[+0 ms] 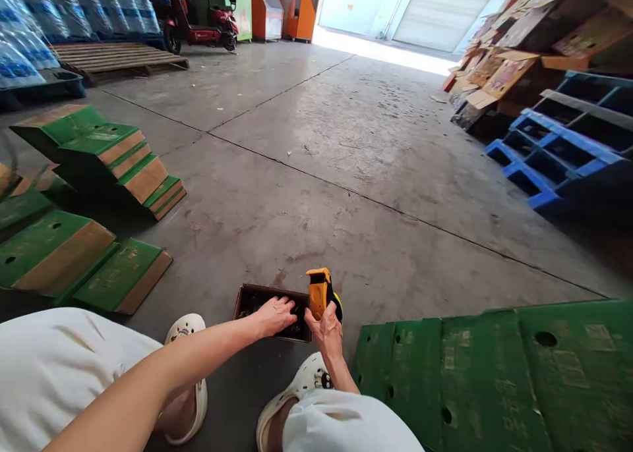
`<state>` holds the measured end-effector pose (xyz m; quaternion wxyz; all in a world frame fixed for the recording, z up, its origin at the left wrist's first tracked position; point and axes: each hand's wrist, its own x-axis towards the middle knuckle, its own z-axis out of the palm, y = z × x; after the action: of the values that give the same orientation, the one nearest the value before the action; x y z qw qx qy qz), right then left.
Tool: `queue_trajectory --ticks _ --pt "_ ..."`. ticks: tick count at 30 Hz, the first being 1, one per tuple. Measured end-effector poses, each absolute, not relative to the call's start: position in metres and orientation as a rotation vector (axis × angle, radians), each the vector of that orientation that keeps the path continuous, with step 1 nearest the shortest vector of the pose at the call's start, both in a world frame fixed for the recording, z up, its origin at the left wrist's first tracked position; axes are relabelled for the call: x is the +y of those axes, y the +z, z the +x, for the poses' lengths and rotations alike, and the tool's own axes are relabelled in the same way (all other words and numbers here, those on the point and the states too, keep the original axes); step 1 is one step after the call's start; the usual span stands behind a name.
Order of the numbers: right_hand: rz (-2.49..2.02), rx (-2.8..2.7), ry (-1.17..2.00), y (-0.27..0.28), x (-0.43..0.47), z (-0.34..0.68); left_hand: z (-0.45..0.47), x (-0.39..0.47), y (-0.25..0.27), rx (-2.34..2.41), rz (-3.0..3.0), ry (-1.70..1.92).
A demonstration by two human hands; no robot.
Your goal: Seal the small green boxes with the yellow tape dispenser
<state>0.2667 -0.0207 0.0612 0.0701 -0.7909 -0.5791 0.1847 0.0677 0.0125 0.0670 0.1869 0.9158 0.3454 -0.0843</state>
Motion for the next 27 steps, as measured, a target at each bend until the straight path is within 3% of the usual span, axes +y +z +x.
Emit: queue_trajectory --ticks 13,27 --pt "-2.375 -1.751 0.556 0.062 -0.024 0.267 0.06 0.006 0.036 1.248 2.312 -0.254" --pt "-2.394 -1.728 0.594 0.065 -0.023 0.262 0.032 0.016 0.038 0.787 2.397 -0.04"
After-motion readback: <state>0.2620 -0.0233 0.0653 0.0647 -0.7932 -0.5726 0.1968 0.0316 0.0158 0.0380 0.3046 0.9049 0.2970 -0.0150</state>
